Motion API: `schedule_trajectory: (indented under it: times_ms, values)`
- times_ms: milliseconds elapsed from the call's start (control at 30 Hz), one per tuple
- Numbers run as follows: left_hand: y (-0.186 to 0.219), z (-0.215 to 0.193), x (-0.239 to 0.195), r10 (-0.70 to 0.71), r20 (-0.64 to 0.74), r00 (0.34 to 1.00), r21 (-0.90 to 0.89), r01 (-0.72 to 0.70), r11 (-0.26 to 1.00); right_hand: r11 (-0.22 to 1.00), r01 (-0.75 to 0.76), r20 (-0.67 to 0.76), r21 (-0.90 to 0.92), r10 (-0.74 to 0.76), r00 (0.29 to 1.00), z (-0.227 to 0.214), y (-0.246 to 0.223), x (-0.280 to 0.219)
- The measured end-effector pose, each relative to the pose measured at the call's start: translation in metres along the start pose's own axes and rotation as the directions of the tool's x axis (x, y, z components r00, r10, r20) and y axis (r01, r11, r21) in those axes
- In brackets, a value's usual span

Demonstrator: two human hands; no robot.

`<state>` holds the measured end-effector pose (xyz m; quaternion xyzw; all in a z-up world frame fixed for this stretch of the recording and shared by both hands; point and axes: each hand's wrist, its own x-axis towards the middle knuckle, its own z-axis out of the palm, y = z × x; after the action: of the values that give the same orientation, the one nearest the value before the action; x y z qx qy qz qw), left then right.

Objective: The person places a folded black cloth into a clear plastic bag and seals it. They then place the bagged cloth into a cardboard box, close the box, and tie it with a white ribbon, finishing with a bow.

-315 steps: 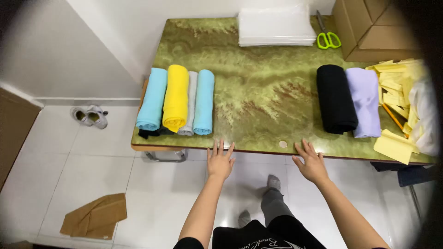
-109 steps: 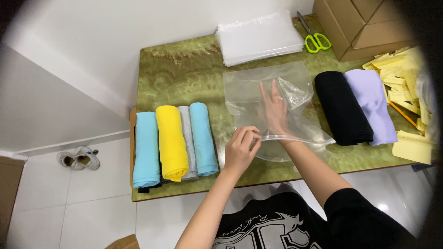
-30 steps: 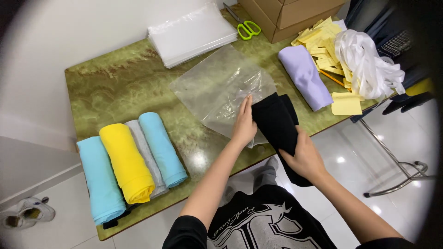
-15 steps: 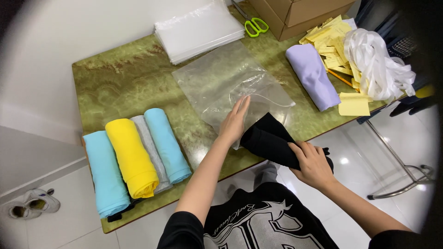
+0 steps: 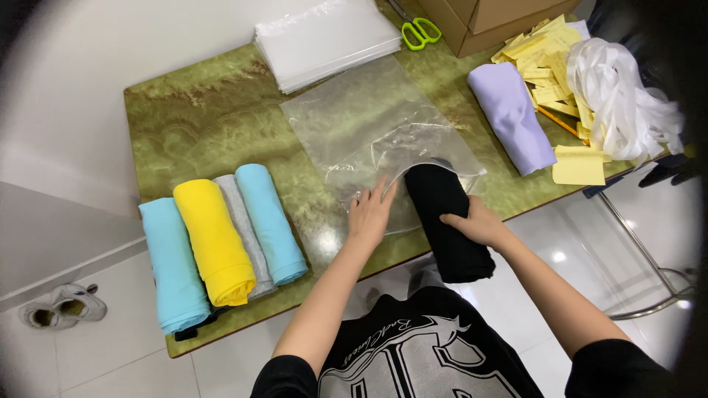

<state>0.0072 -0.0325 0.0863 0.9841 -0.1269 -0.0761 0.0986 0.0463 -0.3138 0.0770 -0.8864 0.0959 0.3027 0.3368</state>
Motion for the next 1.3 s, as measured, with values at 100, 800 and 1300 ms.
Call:
schedule_trajectory:
  times_ms: [100, 800, 1300]
  values:
    - [-0.007, 0.012, -0.005, 0.016, 0.004, 1.0, -0.071, -0.016, 0.997, 0.967, -0.053, 0.025, 0.25, 0.049, 0.999, 0.0, -0.067, -0.044]
    - [-0.012, 0.022, -0.029, 0.268, -0.37, 0.89, 0.055, -0.267, 0.962, 0.706, 0.46, -0.609, 0.539, -0.051, 0.791, 0.135, -0.103, 0.145]
    - [-0.053, 0.089, -0.043, -0.485, 0.407, 0.774, -0.911, 0.307, -0.274, 0.34, 0.656, -0.09, -0.674, -0.919, 0.384, 0.094, -0.05, 0.037]
